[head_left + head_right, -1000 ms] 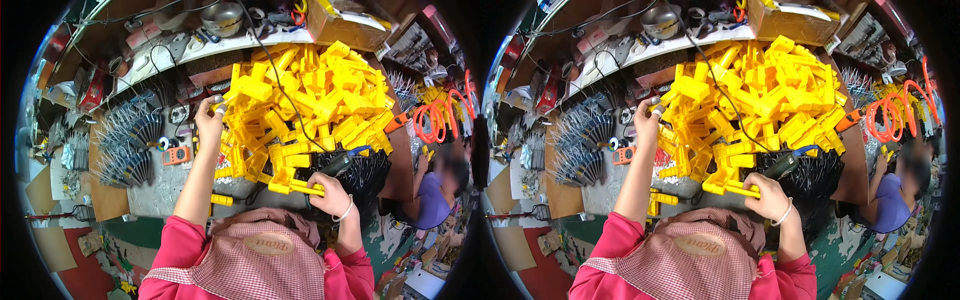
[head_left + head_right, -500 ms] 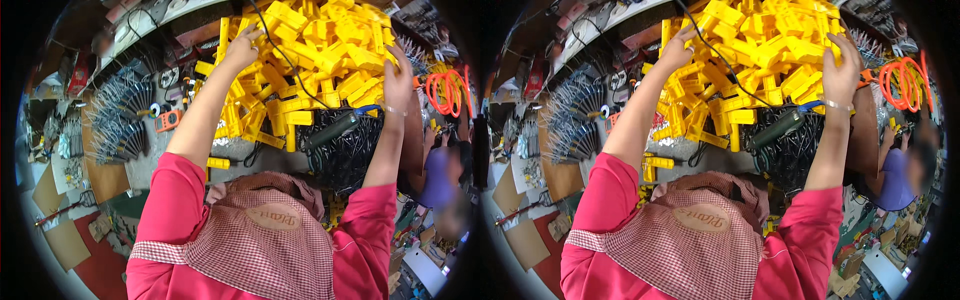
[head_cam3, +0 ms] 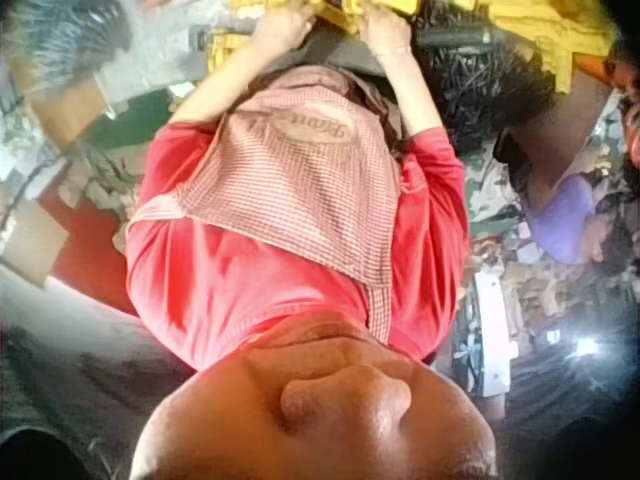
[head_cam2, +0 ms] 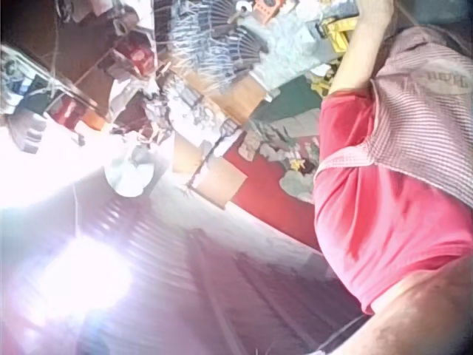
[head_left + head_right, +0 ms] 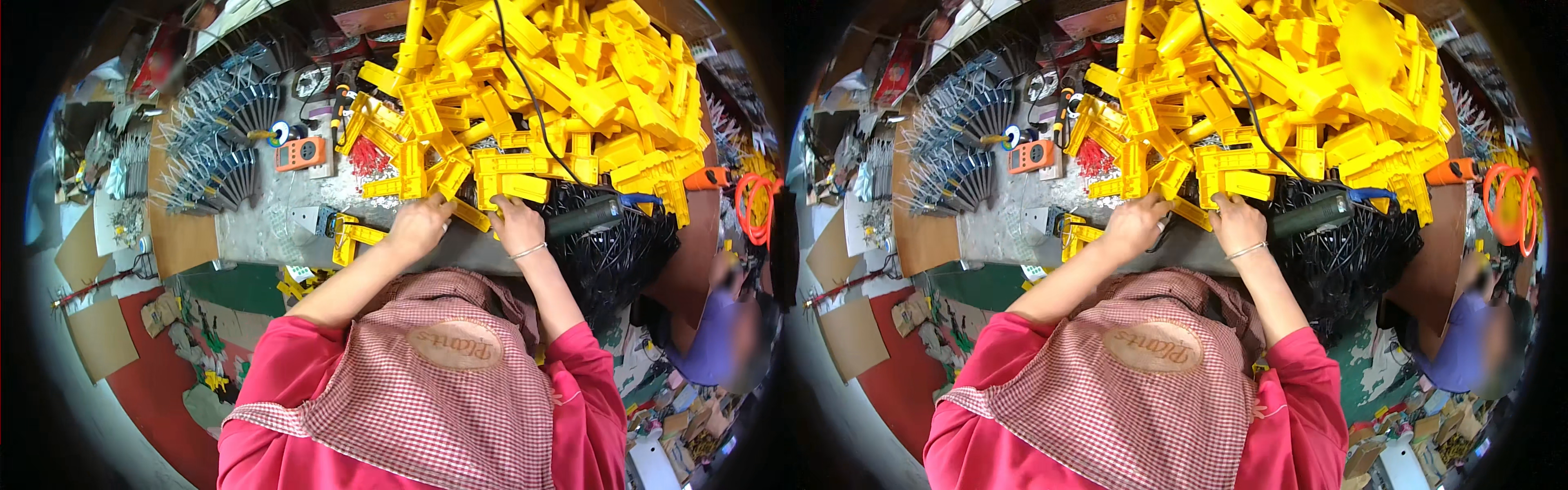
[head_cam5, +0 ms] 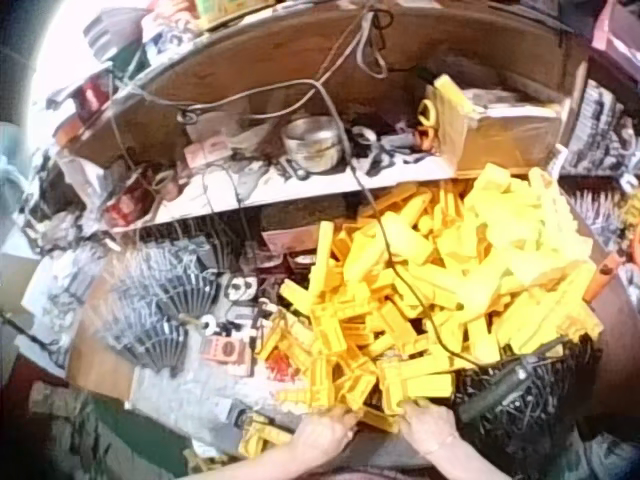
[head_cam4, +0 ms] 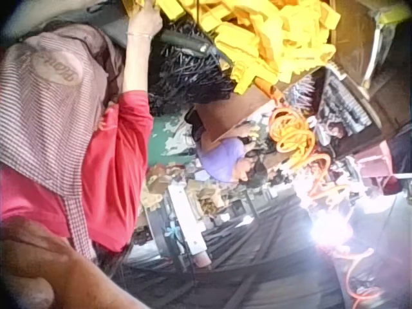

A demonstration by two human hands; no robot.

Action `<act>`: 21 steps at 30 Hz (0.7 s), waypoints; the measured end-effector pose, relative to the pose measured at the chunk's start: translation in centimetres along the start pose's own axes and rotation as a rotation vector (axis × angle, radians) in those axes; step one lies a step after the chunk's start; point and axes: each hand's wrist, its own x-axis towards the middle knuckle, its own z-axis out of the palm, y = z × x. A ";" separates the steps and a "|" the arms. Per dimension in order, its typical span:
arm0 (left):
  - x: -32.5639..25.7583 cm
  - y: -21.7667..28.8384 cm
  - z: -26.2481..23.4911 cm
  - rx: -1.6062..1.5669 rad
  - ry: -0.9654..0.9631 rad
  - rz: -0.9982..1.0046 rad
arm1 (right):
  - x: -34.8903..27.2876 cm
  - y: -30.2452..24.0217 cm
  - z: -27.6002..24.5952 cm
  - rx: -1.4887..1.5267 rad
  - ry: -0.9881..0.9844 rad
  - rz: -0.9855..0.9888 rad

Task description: The person empties plastic casings from a sack onto the workbench. The person then fits the casings onto metal tools, fastens them with an electric screwdriver, and connects the internal wires by hand.

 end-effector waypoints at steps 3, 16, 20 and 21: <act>-0.9 -0.7 -1.0 0.037 0.121 -0.062 | 0.3 1.1 -0.3 -0.008 -0.005 -0.143; -1.5 -8.2 -0.2 0.137 0.147 -0.170 | -1.4 -0.2 -6.2 0.333 0.223 -0.429; -3.4 -4.8 -4.2 -0.151 0.039 -0.328 | -2.5 -0.3 -6.7 0.692 0.030 -0.214; -3.3 -3.8 -4.6 -0.270 0.002 -0.413 | -2.6 -0.3 -6.0 0.883 -0.087 -0.054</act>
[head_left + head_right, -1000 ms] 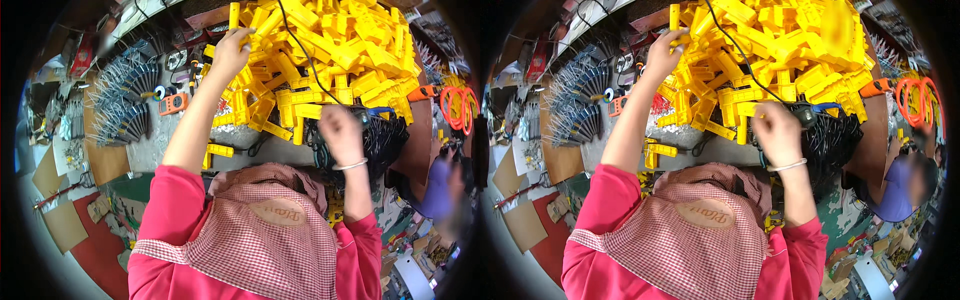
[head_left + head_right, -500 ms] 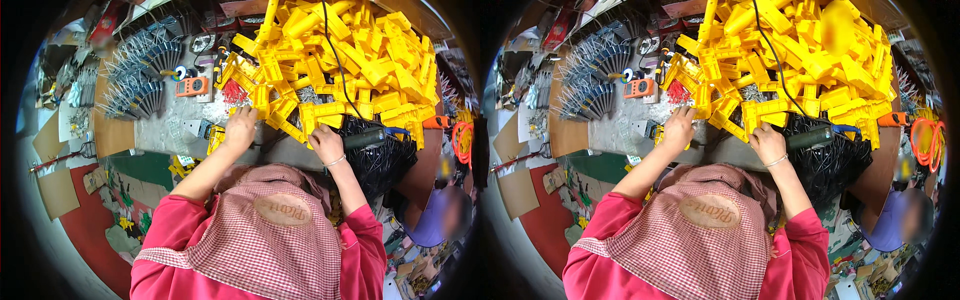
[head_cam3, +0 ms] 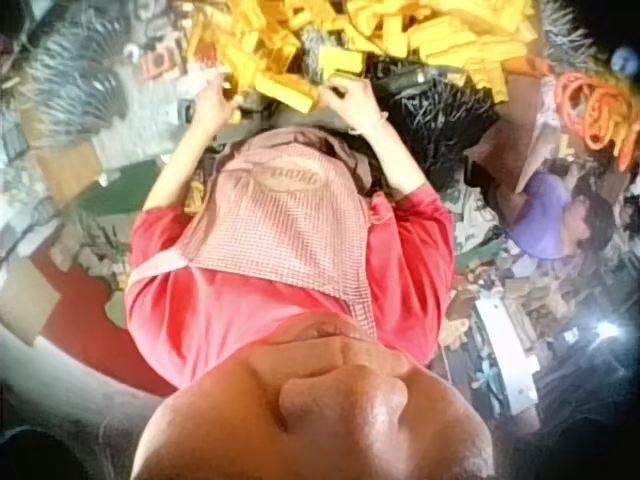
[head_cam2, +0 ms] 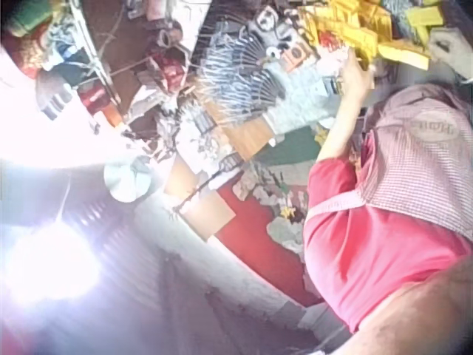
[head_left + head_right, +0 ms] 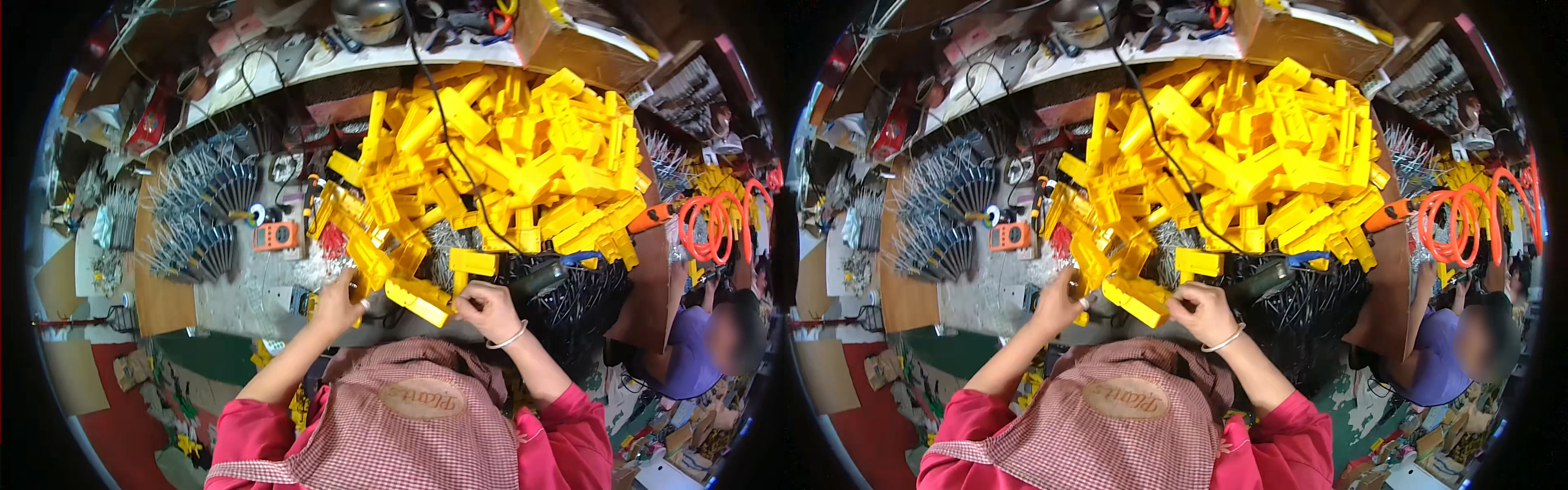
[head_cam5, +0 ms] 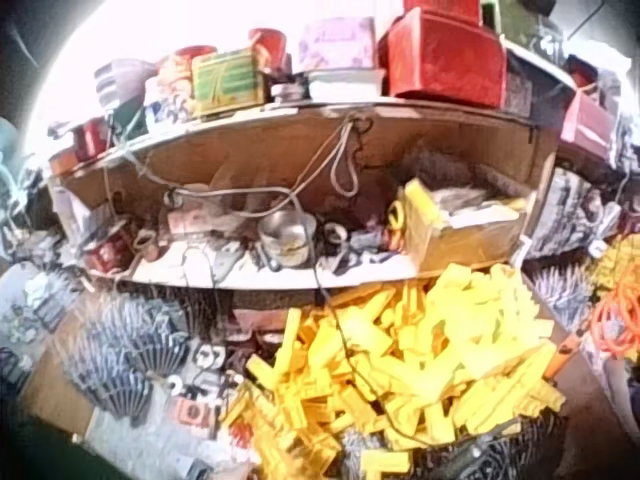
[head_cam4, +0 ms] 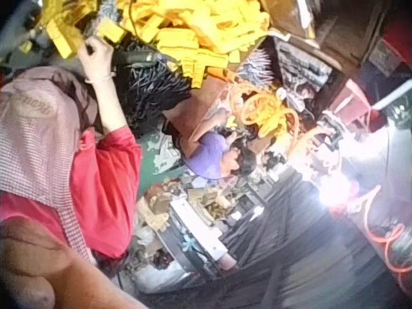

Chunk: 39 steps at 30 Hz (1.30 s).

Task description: The person empties plastic casings from a sack onto the workbench. The person then fits the casings onto metal tools, fastens them with an electric screwdriver, and connects the internal wires by hand.

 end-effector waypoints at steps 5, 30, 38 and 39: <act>2.1 2.5 6.5 -0.452 -0.080 0.023 | 1.4 2.1 4.4 -0.081 0.045 -0.036; 20.6 28.8 -4.5 0.213 0.319 0.547 | 9.7 -9.0 -20.2 -0.763 0.939 -0.200; 20.0 24.8 -4.3 0.213 0.481 0.866 | 8.4 -5.7 -19.7 -0.912 0.935 -0.344; 18.9 24.0 -4.7 0.208 0.465 0.849 | 8.0 -5.3 -20.1 -0.874 0.939 -0.372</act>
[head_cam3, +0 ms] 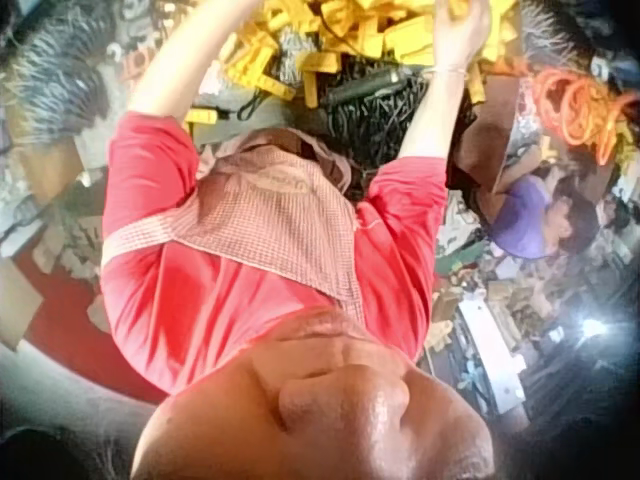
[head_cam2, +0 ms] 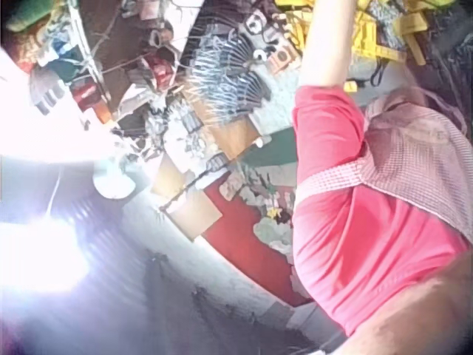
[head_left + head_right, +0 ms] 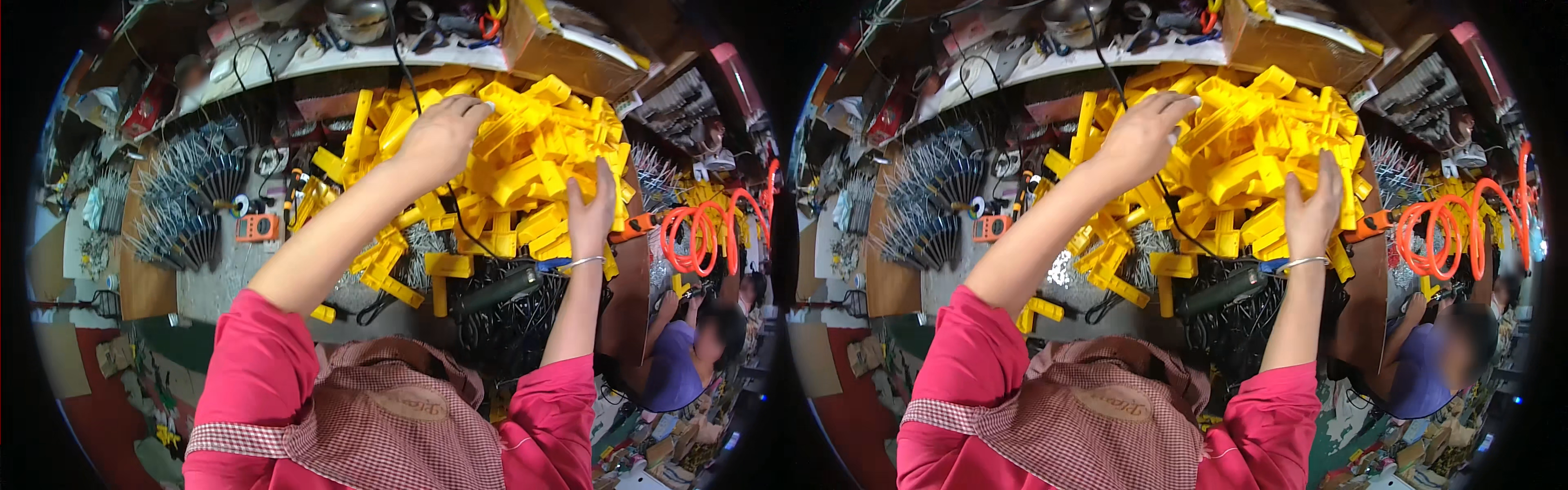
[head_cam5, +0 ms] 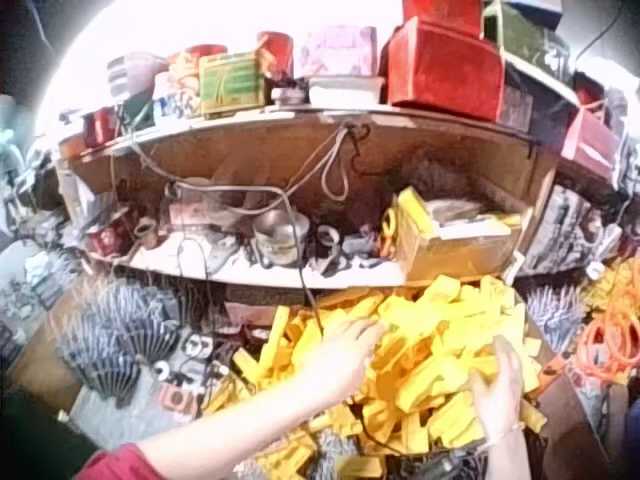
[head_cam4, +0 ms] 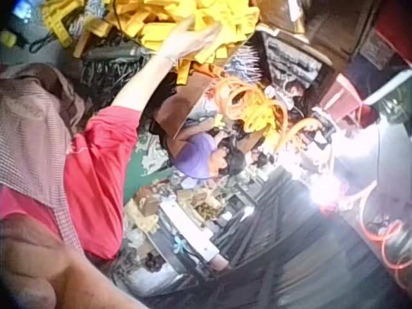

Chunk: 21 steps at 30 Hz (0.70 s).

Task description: The person empties plastic casings from a sack onto the workbench. The person then fits the casings onto metal tools, fastens them with an electric screwdriver, and connects the internal wires by hand.

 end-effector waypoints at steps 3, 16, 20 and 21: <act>-5.0 0.1 -3.8 -0.084 0.052 0.015 | 0.5 1.3 -0.2 0.033 0.020 -0.012; -31.0 -1.0 -13.1 0.115 -0.109 -0.546 | 4.3 9.6 0.9 -0.008 0.104 0.006; -41.0 1.3 -14.3 0.117 -0.213 -0.891 | 0.8 -3.9 -1.1 0.382 0.134 0.036; -44.5 1.9 -14.0 0.123 -0.210 -0.989 | -1.1 -7.2 -0.4 0.651 0.126 0.155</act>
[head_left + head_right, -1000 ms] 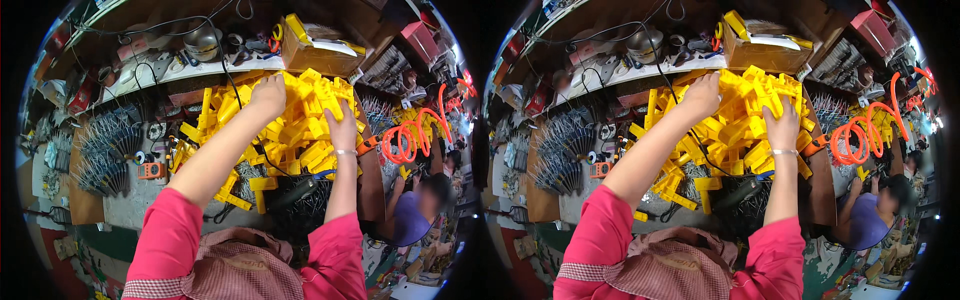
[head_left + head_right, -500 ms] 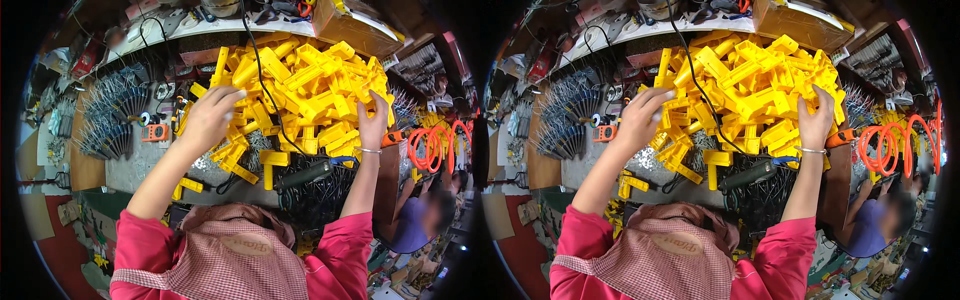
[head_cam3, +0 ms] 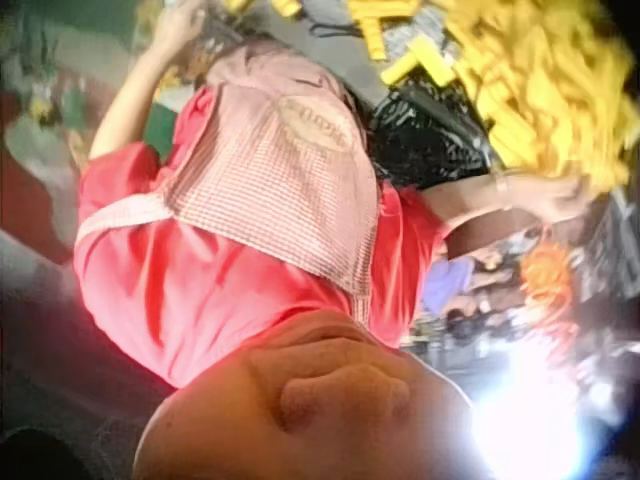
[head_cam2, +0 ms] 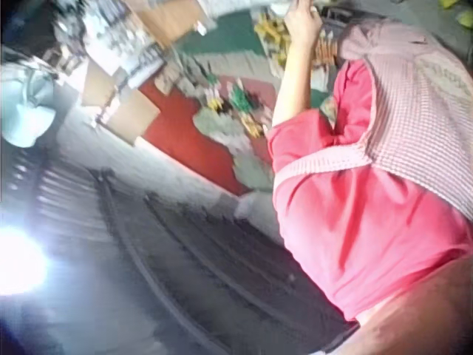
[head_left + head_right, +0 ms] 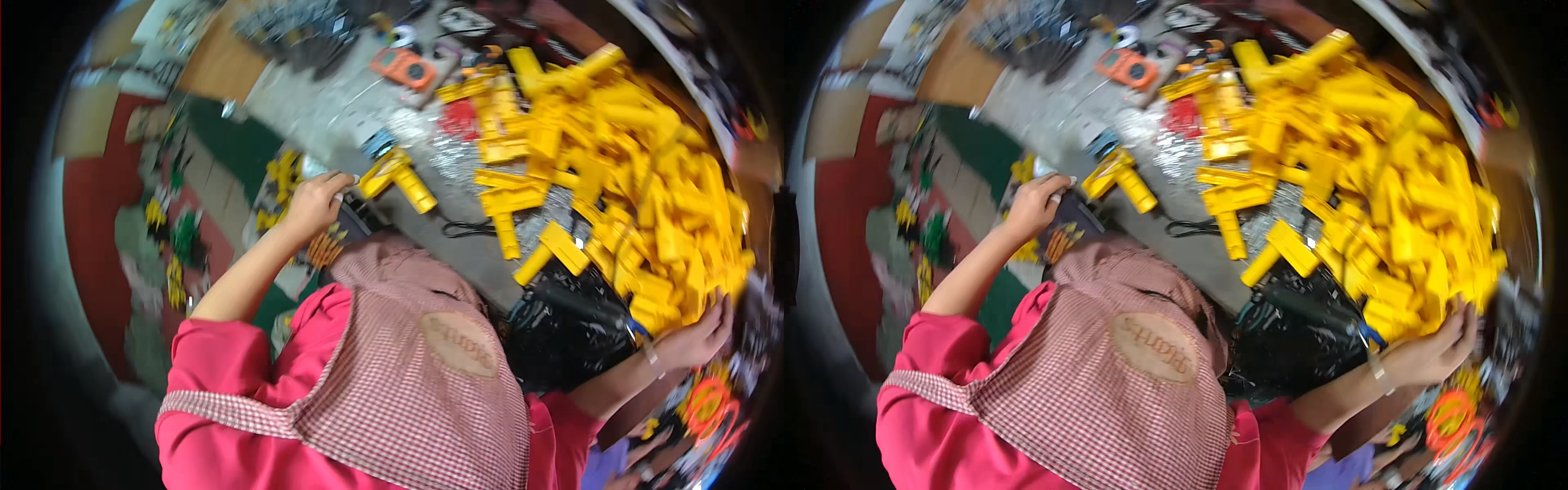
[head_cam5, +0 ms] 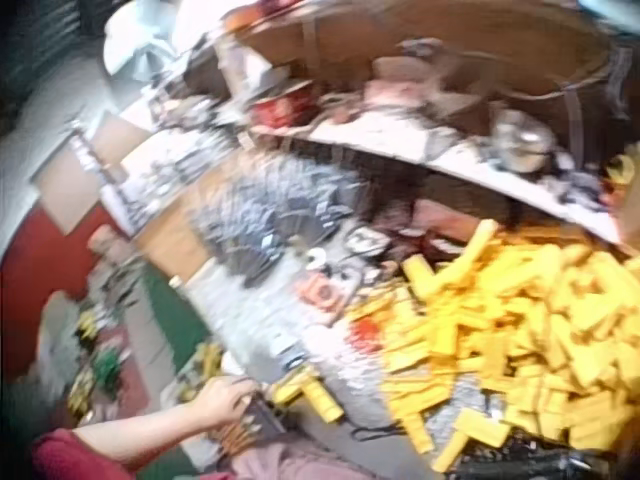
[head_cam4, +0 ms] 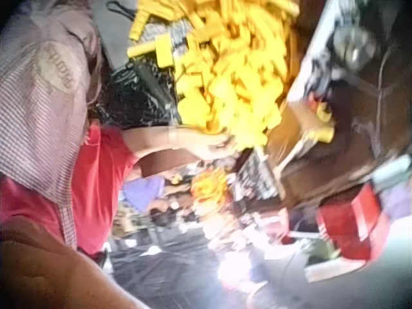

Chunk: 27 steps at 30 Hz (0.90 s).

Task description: The person empties plastic casings from a sack onto the workbench. The person then fits the casings onto metal tools, fastens them with an electric screwdriver, and connects the internal wires by hand.

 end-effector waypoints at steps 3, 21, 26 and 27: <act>-6.0 -5.7 2.7 0.026 -0.057 -0.246 | -9.9 -1.7 4.1 0.211 -0.806 0.021; -18.7 -21.5 23.2 -0.352 -0.984 -1.207 | -33.5 2.7 13.1 -0.229 -1.737 0.979; -23.1 -26.3 27.0 -0.572 -0.632 -1.757 | -32.9 2.5 13.9 -0.313 -1.821 0.861; -23.6 -26.8 28.7 -0.591 -0.507 -1.756 | -32.7 2.8 13.8 -0.306 -1.782 0.973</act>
